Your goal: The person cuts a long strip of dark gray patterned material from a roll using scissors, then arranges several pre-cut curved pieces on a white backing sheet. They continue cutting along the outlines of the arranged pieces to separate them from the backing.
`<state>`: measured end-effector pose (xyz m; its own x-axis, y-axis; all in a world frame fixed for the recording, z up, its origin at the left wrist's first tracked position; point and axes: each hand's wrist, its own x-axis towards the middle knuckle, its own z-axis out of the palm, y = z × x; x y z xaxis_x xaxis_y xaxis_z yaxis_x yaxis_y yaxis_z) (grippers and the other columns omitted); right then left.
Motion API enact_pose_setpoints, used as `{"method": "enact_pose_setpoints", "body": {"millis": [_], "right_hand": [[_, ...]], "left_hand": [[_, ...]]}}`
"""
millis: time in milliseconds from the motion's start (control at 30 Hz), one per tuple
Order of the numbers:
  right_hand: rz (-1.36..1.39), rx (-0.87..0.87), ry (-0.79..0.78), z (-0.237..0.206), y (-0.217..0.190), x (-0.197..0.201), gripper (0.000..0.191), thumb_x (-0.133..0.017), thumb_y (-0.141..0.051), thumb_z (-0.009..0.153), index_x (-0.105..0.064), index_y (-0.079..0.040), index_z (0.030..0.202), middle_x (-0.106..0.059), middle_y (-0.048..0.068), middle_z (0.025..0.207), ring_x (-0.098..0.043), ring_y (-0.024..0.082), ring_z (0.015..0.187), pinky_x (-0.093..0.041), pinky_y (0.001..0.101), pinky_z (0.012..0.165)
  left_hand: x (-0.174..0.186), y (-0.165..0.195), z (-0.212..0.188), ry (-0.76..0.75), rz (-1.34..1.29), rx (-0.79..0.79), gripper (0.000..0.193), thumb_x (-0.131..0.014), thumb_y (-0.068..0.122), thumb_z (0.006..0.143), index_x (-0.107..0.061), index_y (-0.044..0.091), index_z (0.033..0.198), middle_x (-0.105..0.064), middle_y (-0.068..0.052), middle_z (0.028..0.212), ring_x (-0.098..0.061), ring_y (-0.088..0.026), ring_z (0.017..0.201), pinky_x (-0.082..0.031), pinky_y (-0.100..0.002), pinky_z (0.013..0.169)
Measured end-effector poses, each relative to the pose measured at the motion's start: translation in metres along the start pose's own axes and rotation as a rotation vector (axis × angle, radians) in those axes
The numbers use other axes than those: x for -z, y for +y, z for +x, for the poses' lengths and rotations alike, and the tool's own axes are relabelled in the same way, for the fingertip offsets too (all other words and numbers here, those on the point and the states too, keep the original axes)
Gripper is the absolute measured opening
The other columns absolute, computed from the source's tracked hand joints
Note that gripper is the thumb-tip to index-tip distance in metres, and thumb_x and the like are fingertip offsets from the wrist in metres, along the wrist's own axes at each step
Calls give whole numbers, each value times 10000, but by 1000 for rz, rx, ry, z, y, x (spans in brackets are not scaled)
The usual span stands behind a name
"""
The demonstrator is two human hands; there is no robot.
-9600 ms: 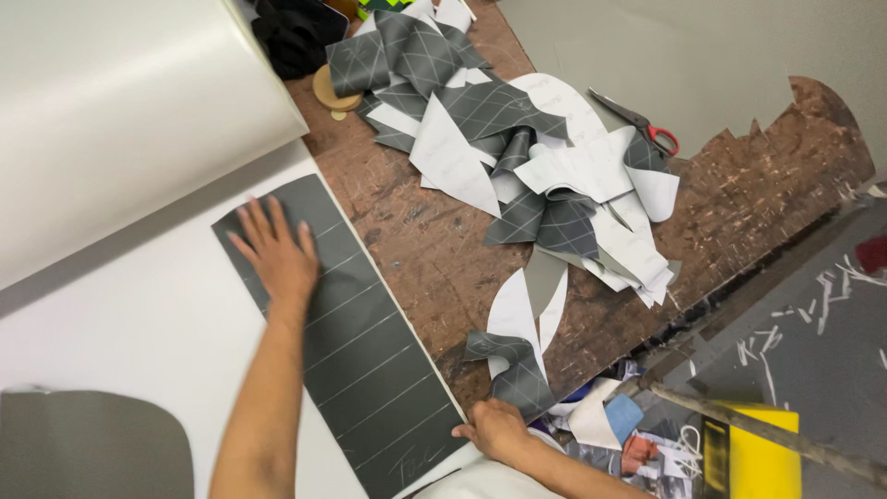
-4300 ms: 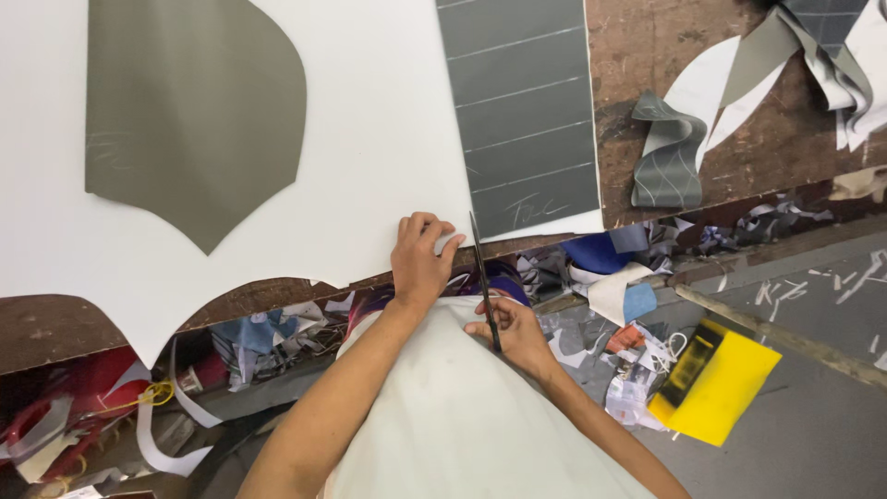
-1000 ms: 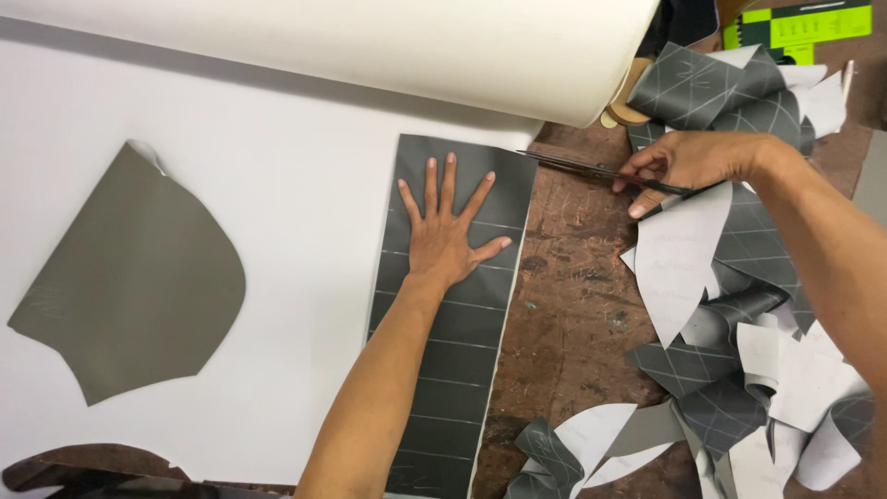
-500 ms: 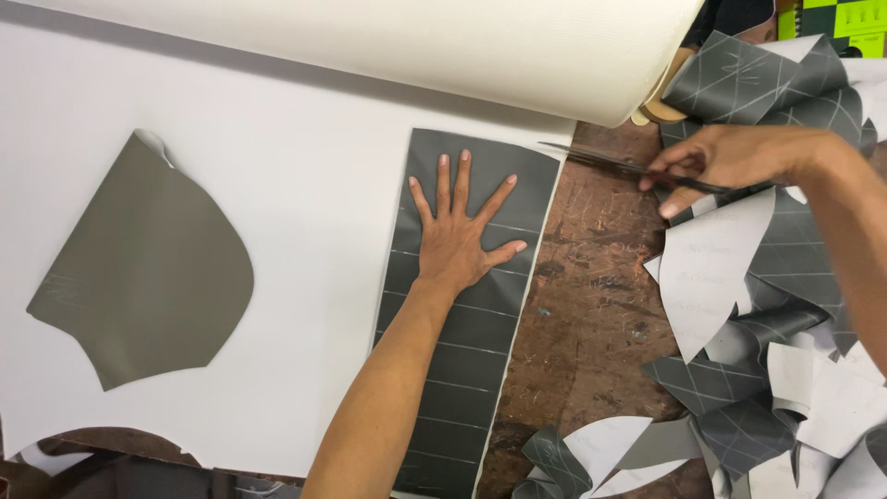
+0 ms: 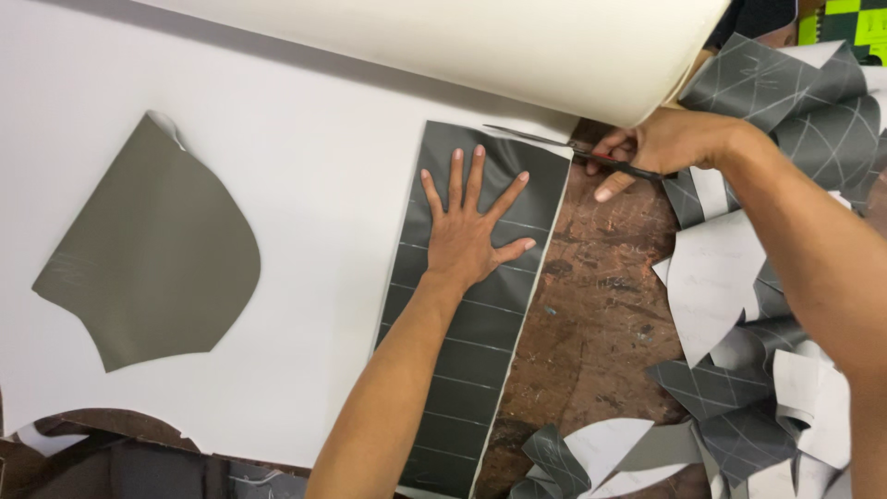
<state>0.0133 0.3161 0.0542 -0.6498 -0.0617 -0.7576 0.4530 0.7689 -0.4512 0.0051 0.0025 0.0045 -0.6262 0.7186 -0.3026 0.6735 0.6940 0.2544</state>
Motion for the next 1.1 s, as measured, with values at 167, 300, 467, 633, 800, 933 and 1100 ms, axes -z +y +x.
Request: {"method": "enact_pose_setpoints", "body": {"millis": [167,300,467,633,800,933,1100], "right_hand": [[-41,14,13,15,-25,3,721,-940,-461,486,-816,-110,1104,-830,101,1007,-740,280,1034,-539,387,924],[-83,-5,64,28,-30,-1,875,-957,-493,454,-772,-81,1204,-781,180,1120,-724,372,1096,-552,446,962],[-265,62,29,46,-36,4,921,-875,-633,486,-756,-102,1230,-747,177,1220,-679,382,1169,-514,489,1007],[-462,154,146,57,-51,8,939,-895,-647,506,-739,-78,1237,-720,199,1207,-653,409,1156,-509,506,970],[-456,242,295,70,-66,9,928,-911,-641,516,-737,-66,1223,-711,196,1176,-640,416,1130,-503,509,921],[-423,303,418,73,-76,3,920,-924,-636,525,-734,-57,1213,-705,194,1151,-629,422,1109,-499,512,881],[-247,423,353,45,-55,-20,910,-940,-631,535,-731,-44,1199,-696,192,1120,-616,428,1083,-493,515,832]], "left_hand": [[4,-1,-3,11,2,-2,958,-472,875,822,-74,500,1609,160,-171,1696,196,-417,1540,114,-767,1170],[4,-1,-3,-5,-11,-1,957,-462,874,823,-77,496,1614,161,-174,1697,207,-416,1538,115,-766,1171],[2,0,-1,-5,-2,-3,938,-441,871,833,-80,493,1611,166,-177,1692,218,-415,1529,125,-767,1159],[1,1,0,-31,-4,5,947,-440,873,823,-81,494,1613,178,-173,1689,223,-412,1528,133,-761,1161],[1,0,0,-42,-13,14,959,-446,878,810,-83,497,1612,179,-168,1691,222,-406,1528,140,-756,1163],[1,4,1,-50,-11,14,964,-446,884,804,-83,501,1611,164,-157,1699,227,-388,1530,150,-745,1165],[-3,-1,-7,-27,-149,39,956,-511,816,830,-108,442,1612,133,-150,1699,153,-367,1546,109,-713,1192]]}}
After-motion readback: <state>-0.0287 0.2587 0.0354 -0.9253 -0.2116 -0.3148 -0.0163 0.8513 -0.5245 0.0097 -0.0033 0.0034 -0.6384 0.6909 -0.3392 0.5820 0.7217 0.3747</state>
